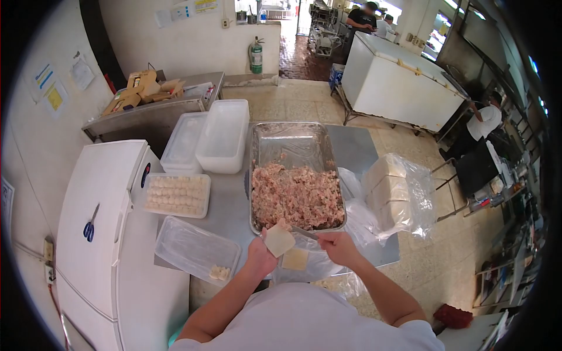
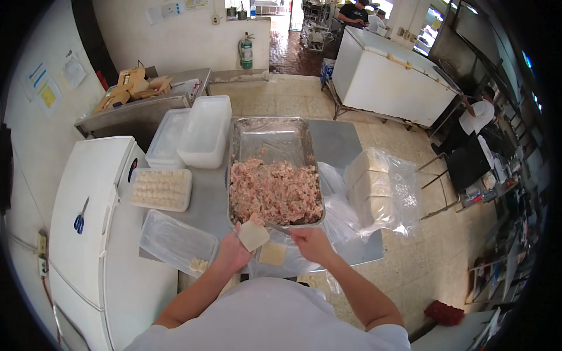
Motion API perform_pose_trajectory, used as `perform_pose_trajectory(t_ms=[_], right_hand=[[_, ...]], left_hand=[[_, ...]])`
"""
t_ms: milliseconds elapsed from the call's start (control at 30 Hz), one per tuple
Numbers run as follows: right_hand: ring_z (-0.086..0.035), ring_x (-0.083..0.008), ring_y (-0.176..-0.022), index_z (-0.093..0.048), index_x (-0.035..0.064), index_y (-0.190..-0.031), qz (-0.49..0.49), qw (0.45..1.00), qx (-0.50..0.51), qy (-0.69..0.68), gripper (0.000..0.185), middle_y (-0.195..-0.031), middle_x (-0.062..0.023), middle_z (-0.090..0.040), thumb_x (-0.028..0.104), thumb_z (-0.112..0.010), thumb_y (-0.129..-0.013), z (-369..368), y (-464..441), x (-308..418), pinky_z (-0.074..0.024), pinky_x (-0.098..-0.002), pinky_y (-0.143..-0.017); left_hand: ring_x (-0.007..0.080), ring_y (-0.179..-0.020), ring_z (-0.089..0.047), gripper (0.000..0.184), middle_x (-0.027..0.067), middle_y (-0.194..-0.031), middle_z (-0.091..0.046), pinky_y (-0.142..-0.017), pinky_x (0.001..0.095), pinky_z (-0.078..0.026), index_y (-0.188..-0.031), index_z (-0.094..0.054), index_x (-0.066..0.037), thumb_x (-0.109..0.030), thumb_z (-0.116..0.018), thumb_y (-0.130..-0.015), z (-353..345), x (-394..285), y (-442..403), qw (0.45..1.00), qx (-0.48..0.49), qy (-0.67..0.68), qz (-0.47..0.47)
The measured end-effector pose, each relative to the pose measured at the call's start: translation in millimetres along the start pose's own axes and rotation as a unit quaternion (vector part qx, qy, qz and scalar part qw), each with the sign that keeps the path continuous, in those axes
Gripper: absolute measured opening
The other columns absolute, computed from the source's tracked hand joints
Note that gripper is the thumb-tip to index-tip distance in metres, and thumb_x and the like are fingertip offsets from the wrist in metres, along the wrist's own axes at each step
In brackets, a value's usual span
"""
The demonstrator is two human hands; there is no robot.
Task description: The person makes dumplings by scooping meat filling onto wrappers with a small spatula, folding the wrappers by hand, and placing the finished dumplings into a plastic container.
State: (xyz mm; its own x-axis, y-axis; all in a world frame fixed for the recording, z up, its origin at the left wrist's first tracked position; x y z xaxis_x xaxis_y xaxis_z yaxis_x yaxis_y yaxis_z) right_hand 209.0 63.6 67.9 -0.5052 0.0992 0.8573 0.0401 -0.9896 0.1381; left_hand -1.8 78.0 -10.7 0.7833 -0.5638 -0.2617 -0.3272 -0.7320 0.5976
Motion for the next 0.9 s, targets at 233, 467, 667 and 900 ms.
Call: perform_pose_trajectory(t_ms=[233,467,667,900], right_hand=[[-0.063,-0.0281,-0.075,-0.076,0.0267,-0.12,0.128,0.926,-0.156,0.318,0.035,-0.081,-0.0064,-0.059,0.01,-0.068,-0.09,-8,42,47,-0.0507,-0.0424,-0.063],[-0.063,-0.0283,-0.078,-0.075,0.0271,-0.121,0.141,0.919,-0.192,0.313,0.042,-0.085,-0.0067,-0.059,0.009,-0.068,-0.084,9,43,83,-0.0519,-0.0434,-0.062],[-0.064,-0.0287,-0.076,-0.075,0.0259,-0.12,0.13,0.917,-0.172,0.335,0.041,-0.085,-0.007,-0.059,0.01,-0.069,-0.084,14,53,71,-0.0527,-0.0428,-0.062],[-0.064,-0.0301,-0.069,-0.076,0.0213,-0.12,0.082,0.943,-0.26,0.189,0.03,-0.081,-0.0104,-0.062,0.014,-0.07,-0.092,35,69,78,-0.0518,-0.0435,-0.059]], left_hand=[[0.039,-0.124,-0.057,0.052,0.0212,-0.133,-0.057,-0.113,0.0556,-0.042,-0.134,-0.049,0.001,-0.04,-0.026,-0.113,-15,-7,-40,0.998,-0.006,0.05,-0.026],[0.0391,-0.118,-0.058,0.051,0.0204,-0.125,-0.059,-0.11,0.0586,-0.042,-0.131,-0.05,0.0,-0.04,-0.023,-0.113,-52,-6,-20,1.0,-0.013,-0.015,-0.016],[0.0348,-0.11,-0.061,0.049,0.016,-0.114,-0.063,-0.105,0.0555,-0.046,-0.124,-0.055,-0.003,-0.04,-0.024,-0.113,-49,-13,-50,0.997,0.069,0.0,-0.024],[0.031,-0.11,-0.063,0.046,0.0158,-0.116,-0.063,-0.104,0.0522,-0.05,-0.126,-0.053,-0.003,-0.04,-0.029,-0.113,-82,-24,-24,0.995,0.078,-0.043,-0.051]])
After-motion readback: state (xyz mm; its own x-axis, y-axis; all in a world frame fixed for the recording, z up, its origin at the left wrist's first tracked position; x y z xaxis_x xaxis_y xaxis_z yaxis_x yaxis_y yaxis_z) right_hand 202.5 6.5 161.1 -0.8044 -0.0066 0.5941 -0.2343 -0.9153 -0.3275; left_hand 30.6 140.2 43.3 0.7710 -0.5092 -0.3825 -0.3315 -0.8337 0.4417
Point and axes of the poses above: each hand's wrist, its own y-axis away from the middle knuckle, its own z-axis out of the back of the hand, x = y × z, the point moved 10 cm from there along -y, towards the middle knuckle
